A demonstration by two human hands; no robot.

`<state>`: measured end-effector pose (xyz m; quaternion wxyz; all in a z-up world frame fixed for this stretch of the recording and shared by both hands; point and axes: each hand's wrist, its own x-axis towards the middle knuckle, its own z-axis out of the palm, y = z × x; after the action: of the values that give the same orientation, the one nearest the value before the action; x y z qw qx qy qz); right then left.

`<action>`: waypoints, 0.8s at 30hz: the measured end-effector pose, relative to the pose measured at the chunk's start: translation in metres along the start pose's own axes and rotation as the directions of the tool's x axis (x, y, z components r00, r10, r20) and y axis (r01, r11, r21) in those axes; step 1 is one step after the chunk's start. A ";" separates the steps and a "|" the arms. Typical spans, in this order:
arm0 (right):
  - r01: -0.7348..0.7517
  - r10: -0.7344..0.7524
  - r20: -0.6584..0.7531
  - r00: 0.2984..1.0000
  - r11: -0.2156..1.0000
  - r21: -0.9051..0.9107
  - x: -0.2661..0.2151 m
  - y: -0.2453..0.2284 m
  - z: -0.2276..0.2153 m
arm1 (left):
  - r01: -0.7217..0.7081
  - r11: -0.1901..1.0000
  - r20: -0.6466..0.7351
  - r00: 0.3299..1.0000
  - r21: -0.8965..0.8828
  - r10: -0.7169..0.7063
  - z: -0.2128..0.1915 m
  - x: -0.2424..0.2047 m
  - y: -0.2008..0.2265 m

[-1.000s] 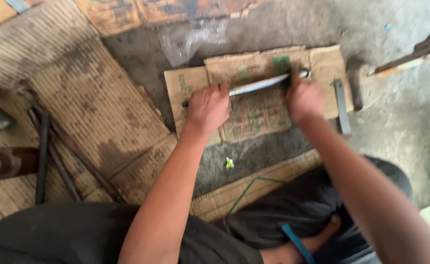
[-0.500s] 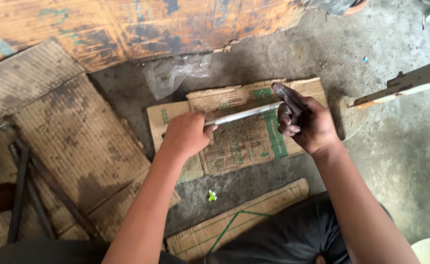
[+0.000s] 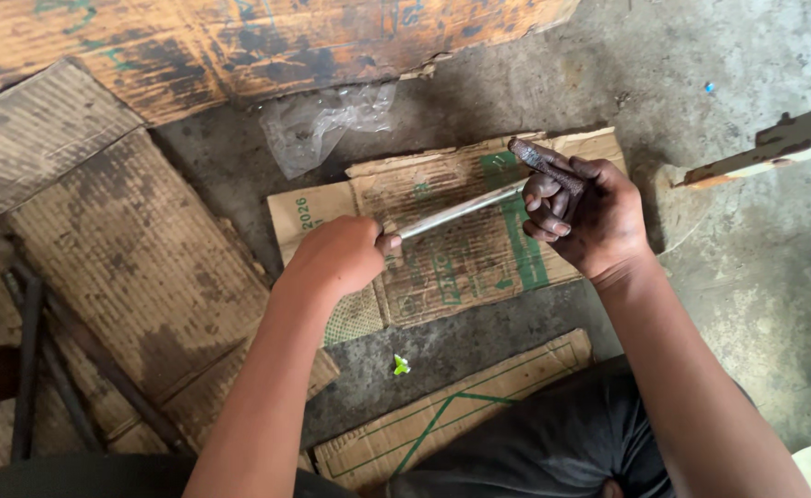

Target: The person cleans a long metal rod by rubbing it with a dark cloth and a piece of cardboard while sitting on the floor.

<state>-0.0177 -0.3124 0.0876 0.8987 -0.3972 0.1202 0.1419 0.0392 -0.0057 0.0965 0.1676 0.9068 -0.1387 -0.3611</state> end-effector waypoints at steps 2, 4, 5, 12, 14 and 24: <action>0.009 -0.009 0.004 1.000 1.000 -0.030 0.001 0.002 0.004 | 0.036 0.999 0.046 0.998 -0.016 -0.035 -0.002 0.002 -0.002; 0.047 -0.064 -0.125 0.990 0.990 -0.134 0.000 0.003 0.007 | 0.067 0.997 0.094 0.994 -0.030 -0.064 -0.002 0.004 -0.003; 0.045 -0.063 -0.129 0.990 0.990 -0.135 0.002 0.004 0.008 | 0.043 0.999 0.053 0.998 -0.028 -0.041 -0.002 0.006 -0.005; -0.021 -0.191 -0.422 0.886 0.894 -0.448 0.017 0.009 -0.009 | -0.023 1.000 -0.036 0.999 -0.018 0.022 0.007 0.013 -0.012; -0.038 -0.210 -0.432 0.877 0.866 -0.498 0.021 0.012 -0.017 | -0.020 1.000 -0.035 0.999 -0.007 0.019 0.007 0.013 -0.012; -0.203 -0.374 -0.087 0.923 -0.284 -0.937 0.012 0.021 0.041 | 0.039 0.996 0.069 0.997 -0.085 -0.033 -0.001 0.016 -0.012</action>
<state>-0.0091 -0.2664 0.0964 0.1848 -0.9781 0.0881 0.0375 0.0524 -0.0006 0.0825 0.1956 0.8883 -0.1122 -0.4000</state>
